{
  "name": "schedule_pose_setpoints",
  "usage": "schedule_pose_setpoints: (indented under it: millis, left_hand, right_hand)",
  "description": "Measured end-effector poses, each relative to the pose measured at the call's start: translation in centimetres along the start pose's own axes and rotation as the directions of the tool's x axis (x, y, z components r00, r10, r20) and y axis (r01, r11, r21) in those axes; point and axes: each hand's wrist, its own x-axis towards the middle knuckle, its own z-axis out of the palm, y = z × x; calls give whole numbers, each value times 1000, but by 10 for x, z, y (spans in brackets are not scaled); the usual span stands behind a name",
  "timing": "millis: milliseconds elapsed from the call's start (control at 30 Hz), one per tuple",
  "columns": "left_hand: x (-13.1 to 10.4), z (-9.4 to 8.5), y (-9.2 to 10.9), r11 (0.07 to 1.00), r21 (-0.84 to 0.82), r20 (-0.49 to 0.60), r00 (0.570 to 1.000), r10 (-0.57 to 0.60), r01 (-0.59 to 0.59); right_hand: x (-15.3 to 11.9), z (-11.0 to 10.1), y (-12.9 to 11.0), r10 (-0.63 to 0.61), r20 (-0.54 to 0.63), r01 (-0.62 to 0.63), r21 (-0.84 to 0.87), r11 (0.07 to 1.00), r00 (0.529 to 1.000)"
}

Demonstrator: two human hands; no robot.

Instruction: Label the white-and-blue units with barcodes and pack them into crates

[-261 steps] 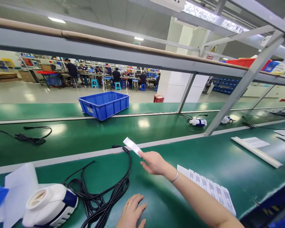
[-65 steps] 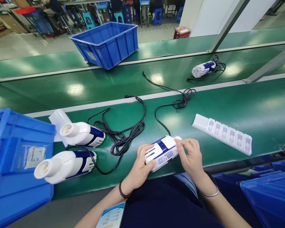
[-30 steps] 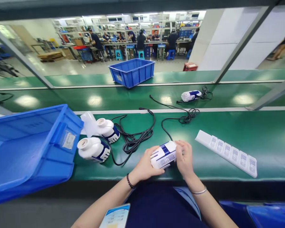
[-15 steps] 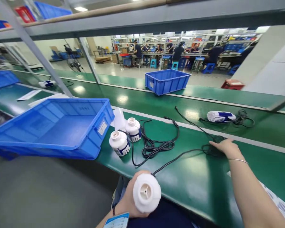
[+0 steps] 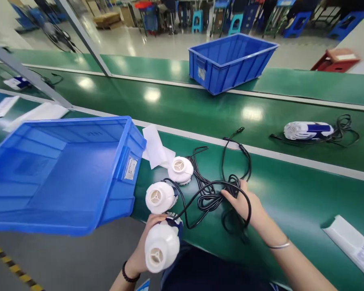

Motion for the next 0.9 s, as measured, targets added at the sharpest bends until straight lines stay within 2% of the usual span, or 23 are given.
schedule_pose_setpoints:
  millis: [33, 100, 167, 233, 300, 400, 467, 567, 633, 700, 800, 900]
  left_hand:
    - [-2, 4, 0, 1000, 18, 31, 999, 12, -13]
    - [-5, 10, 3, 999, 44, 75, 997, -1, -2]
    - [-4, 16, 9, 999, 42, 110, 993, -32, 28]
    - [1, 22, 14, 999, 14, 153, 987, -44, 43]
    - [6, 29, 20, 998, -5, 163, 985, -58, 59]
    - [9, 38, 25, 994, 10, 141, 984, -110, 110]
    - [9, 41, 25, 991, 29, 140, 981, -133, 130]
    - [9, 40, 22, 989, 57, 160, 977, -141, 134]
    - [9, 36, 22, 988, 78, 178, 973, -148, 136]
    - [11, 31, 23, 985, 98, 201, 967, -156, 139]
    - [16, 22, 25, 981, 125, 244, 954, -177, 150]
    - [21, 14, 25, 973, 153, 274, 938, -212, 175]
  right_hand:
    - [-2, 9, 0, 36, -71, -35, 21, 999, 997]
    - [-6, 21, 3, 142, -170, -106, 204, 973, 975]
    - [-12, 22, 8, 241, -223, -135, 403, 905, 945]
    - [-20, 11, 7, 282, -246, -131, 492, 861, 928]
    - [-26, -6, 0, 267, -244, -110, 512, 852, 932]
    - [-26, -17, -27, 207, -208, -83, 484, 871, 956]
    - [-16, -3, -50, 169, -162, -88, 415, 906, 972]
    - [4, 36, -81, 146, -89, -113, 305, 946, 985]
    - [13, 57, -91, 169, -41, -154, 256, 954, 985]
    - [15, 62, -90, 205, 15, -203, 230, 952, 979]
    - [8, 38, -70, 247, 79, -259, 246, 934, 966]
    - [-13, -5, -42, 264, 116, -288, 347, 893, 958]
